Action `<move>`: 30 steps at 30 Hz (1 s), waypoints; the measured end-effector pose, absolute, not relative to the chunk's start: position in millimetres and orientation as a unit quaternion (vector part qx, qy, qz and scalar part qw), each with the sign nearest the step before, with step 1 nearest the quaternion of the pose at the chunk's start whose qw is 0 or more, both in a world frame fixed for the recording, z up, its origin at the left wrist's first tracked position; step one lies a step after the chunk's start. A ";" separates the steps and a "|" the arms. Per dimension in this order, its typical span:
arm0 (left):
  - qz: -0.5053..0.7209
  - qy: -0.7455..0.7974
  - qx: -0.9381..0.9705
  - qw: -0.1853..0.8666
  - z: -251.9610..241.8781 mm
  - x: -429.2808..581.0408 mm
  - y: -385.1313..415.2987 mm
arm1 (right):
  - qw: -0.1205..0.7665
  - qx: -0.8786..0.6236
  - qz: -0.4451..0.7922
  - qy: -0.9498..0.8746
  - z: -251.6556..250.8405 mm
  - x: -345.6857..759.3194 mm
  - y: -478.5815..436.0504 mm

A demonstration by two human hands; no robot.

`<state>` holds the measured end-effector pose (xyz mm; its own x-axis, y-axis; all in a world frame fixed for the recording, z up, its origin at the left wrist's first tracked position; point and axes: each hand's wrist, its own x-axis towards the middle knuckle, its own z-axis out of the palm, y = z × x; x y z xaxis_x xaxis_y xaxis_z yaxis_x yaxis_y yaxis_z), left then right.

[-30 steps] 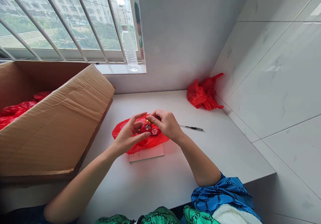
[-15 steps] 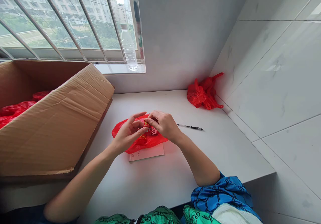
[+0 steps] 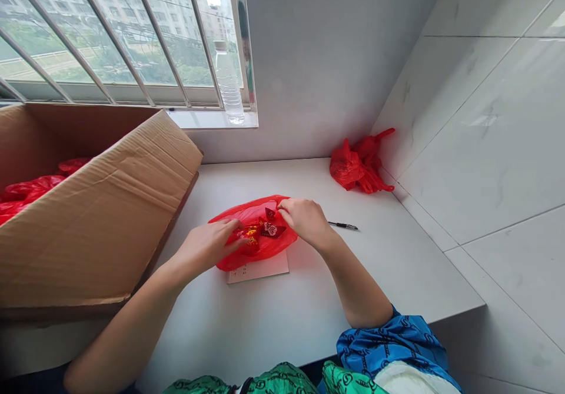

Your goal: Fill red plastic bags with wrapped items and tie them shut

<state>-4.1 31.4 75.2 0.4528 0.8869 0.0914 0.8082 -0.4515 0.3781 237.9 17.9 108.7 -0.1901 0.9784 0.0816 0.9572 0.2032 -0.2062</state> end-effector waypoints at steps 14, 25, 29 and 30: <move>0.335 0.489 0.806 0.009 116.6 -21.3 25.8 | 0.204 -0.620 0.053 -0.756 145.0 247.8 1.4; 0.639 0.455 0.606 0.131 162.4 -26.1 43.2 | 0.462 -0.530 0.103 -0.703 171.7 259.5 5.5; 0.716 0.413 0.522 0.209 158.0 -28.5 51.9 | 0.623 -0.391 0.233 -0.636 164.3 254.6 26.4; 0.728 0.401 0.508 0.224 156.1 -30.1 53.4 | 0.632 -0.372 0.270 -0.624 161.5 252.7 30.8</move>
<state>-30.1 53.4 156.1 -0.3832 0.7340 0.5607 0.0820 -0.5777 0.8122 252.7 30.8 161.5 0.0751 0.8057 0.5876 0.1239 0.5772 -0.8072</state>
